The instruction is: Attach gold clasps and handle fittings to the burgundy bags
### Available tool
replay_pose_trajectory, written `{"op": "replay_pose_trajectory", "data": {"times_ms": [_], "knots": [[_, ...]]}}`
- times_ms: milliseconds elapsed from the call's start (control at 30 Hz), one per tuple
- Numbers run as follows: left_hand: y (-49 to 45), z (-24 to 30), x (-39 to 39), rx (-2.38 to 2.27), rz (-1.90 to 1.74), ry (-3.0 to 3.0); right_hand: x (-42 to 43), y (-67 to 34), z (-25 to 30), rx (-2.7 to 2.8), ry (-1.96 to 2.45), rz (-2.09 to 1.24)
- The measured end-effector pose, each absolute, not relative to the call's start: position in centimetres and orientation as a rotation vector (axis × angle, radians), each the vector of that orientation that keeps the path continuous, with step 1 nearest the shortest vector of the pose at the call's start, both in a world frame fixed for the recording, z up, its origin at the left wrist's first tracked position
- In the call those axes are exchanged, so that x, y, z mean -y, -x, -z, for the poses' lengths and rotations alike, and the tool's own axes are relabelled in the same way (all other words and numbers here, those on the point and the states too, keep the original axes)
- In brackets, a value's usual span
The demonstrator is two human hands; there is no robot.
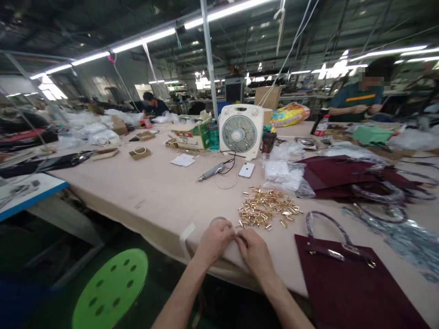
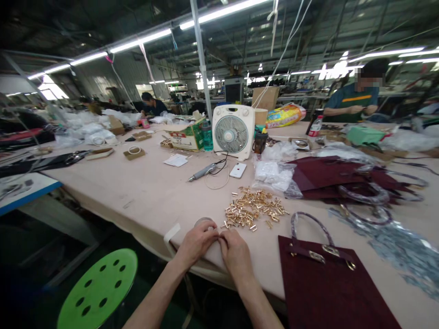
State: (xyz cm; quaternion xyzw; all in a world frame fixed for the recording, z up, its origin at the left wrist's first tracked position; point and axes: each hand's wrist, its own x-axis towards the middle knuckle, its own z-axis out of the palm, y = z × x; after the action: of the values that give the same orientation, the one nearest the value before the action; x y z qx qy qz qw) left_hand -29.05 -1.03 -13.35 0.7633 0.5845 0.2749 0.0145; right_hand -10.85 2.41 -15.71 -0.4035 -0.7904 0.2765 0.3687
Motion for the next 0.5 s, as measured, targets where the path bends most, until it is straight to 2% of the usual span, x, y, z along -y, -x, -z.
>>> {"op": "replay_pose_trajectory", "data": {"times_ms": [133, 400, 500], "knots": [[28.8, 13.1, 0.8, -1.666, -0.867, -2.462, -2.3, 10.8, 15.5, 2.021, 1.060, -0.727], [29.5, 13.6, -0.2, -1.600, -0.783, -2.199, -2.9, 10.4, 14.8, 2.166, 1.181, -0.643], [29.1, 13.5, -0.2, -1.659, -0.771, -2.139, -3.0, 9.8, 14.6, 2.319, 1.021, -0.618]]}}
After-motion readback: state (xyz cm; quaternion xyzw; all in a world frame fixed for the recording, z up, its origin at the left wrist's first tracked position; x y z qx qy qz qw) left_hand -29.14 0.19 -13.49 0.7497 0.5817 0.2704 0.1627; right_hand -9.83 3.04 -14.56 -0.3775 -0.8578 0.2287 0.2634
